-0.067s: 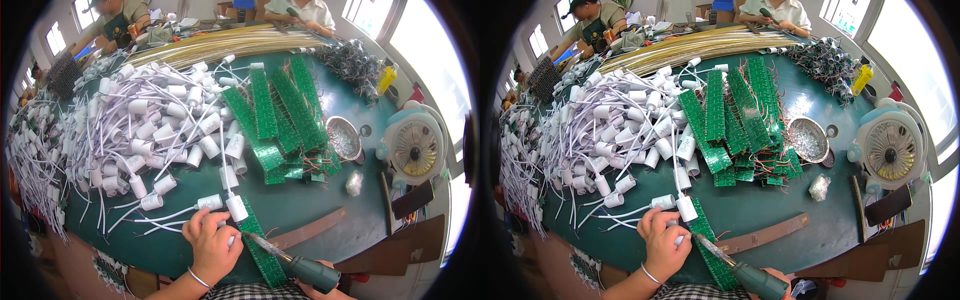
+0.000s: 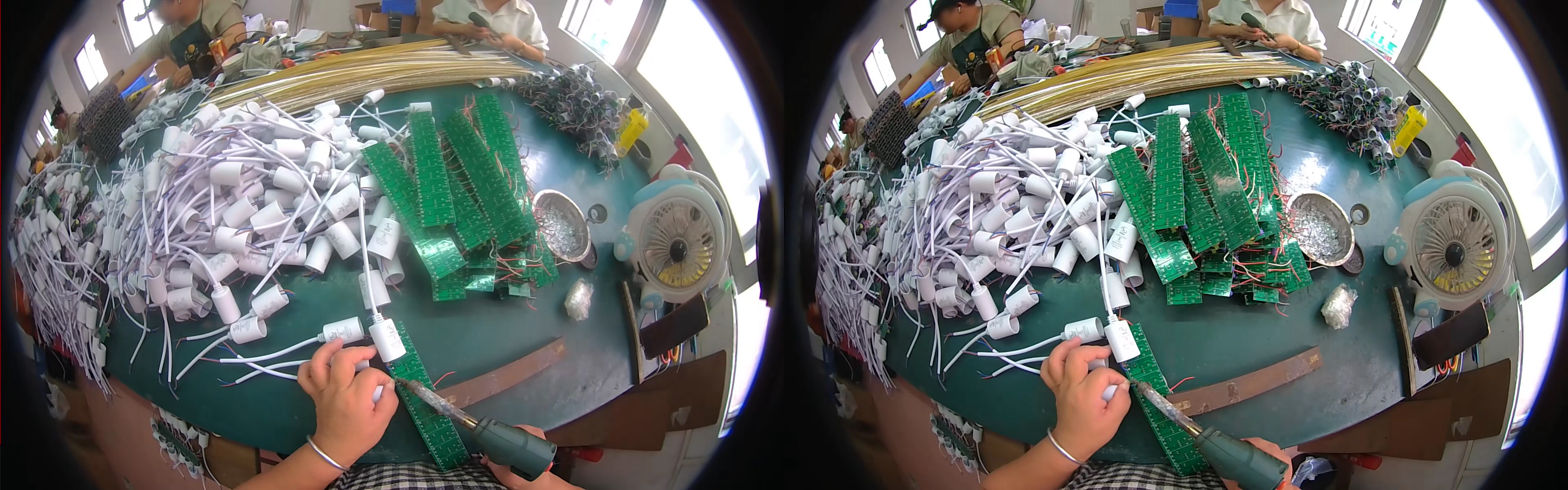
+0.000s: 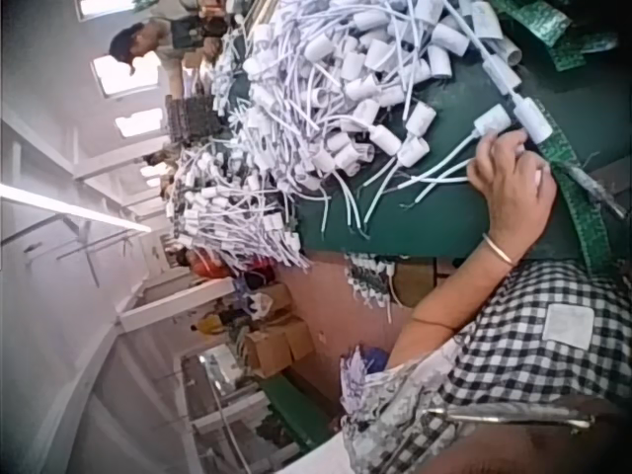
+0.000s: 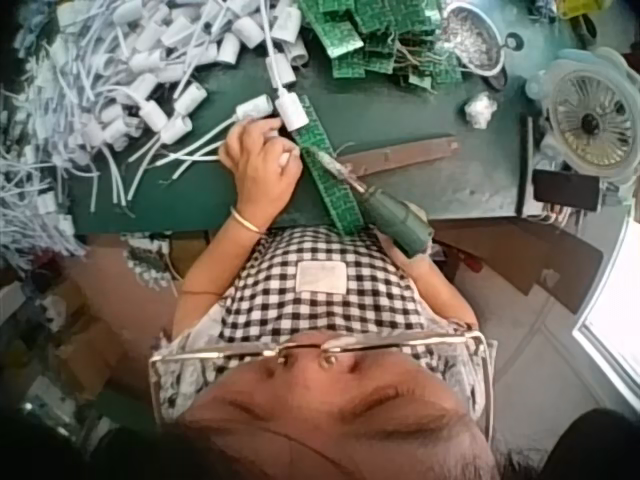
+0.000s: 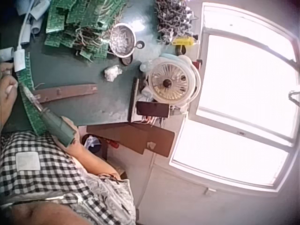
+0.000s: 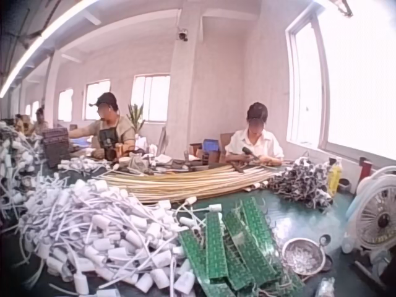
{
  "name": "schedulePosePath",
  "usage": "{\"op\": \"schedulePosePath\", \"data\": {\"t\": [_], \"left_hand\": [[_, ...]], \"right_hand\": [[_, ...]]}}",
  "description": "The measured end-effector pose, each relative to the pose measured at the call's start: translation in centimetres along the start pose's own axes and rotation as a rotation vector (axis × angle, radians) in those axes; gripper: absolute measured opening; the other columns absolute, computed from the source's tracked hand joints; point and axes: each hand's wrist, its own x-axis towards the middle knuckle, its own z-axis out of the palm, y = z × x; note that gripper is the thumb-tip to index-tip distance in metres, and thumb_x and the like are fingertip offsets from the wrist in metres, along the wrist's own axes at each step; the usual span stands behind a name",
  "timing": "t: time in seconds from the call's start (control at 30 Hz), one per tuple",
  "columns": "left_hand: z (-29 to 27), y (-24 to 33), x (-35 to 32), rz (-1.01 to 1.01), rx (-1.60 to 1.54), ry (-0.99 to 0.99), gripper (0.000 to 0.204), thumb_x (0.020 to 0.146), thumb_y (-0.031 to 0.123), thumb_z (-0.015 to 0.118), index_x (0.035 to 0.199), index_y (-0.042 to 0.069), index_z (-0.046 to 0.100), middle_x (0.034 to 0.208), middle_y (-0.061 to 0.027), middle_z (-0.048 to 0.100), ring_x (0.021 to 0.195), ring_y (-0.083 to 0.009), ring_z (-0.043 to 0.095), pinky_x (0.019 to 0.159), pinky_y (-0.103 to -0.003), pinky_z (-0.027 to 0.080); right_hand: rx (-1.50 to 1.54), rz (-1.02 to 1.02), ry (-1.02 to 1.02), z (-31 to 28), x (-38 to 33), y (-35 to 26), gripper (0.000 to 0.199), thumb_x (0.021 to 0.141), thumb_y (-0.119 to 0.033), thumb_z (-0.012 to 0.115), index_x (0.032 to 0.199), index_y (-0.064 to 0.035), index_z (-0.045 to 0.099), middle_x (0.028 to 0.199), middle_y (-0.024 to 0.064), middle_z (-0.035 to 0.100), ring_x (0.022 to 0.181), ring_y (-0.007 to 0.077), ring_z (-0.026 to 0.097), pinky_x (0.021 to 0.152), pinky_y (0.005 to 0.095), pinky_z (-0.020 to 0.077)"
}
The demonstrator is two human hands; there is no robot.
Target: The person positions wired components onto circuit boards and solders them in place using a soldering gun.
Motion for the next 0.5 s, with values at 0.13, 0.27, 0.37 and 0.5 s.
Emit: {"op": "schedulePosePath", "data": {"t": [0.13, 0.27, 0.37, 0.5], "left_hand": [[0.1, -0.2, 0.0, 0.042, 0.022, -0.001, 0.011, 0.067, 0.014, 0.071, 0.073, 0.014, 0.061, 0.112, -0.002, 0.055, 0.119, -0.0322, 0.038, 0.092, -0.05, 0.024], [0.2, -0.1, 0.1, 0.039, 0.027, 0.001, 0.012, 0.067, 0.014, 0.071, 0.073, 0.014, 0.06, 0.112, -0.0024, 0.055, 0.119, -0.0322, 0.038, 0.092, -0.05, 0.024], [0.3, 0.0, 0.1, 0.039, 0.026, -0.006, 0.012, 0.067, 0.014, 0.071, 0.072, 0.014, 0.06, 0.112, -0.0027, 0.054, 0.119, -0.0323, 0.038, 0.092, -0.05, 0.024], [0.3, 0.0, 0.1, 0.031, 0.034, -0.013, 0.013, 0.066, 0.014, 0.071, 0.072, 0.015, 0.06, 0.112, -0.0024, 0.054, 0.119, -0.0328, 0.038, 0.092, -0.05, 0.024]], "right_hand": [[0.045, 0.062, -0.009, 0.1, -0.1, -0.3, 0.033, 0.081, -0.009, 0.071, 0.112, -0.0009, 0.062, 0.111, 0.0173, 0.061, 0.098, 0.0336, 0.06, 0.086, 0.0422, 0.047], [-0.009, 0.073, -0.01, 0.3, -0.7, 0.5, 0.034, 0.081, -0.012, 0.072, 0.113, -0.0014, 0.061, 0.112, 0.0174, 0.06, 0.098, 0.034, 0.06, 0.085, 0.0427, 0.0472], [-0.09, 0.01, -0.039, -0.3, 0.1, -0.1, 0.034, 0.081, -0.013, 0.072, 0.112, -0.0012, 0.061, 0.106, 0.0162, 0.063, 0.095, 0.033, 0.061, 0.083, 0.0425, 0.048], [0.036, 0.049, 0.032, -0.4, -0.5, 1.2, 0.031, 0.081, -0.013, 0.071, 0.108, -0.0004, 0.062, 0.094, 0.0136, 0.066, 0.082, 0.0287, 0.064, 0.076, 0.0409, 0.0501]]}}
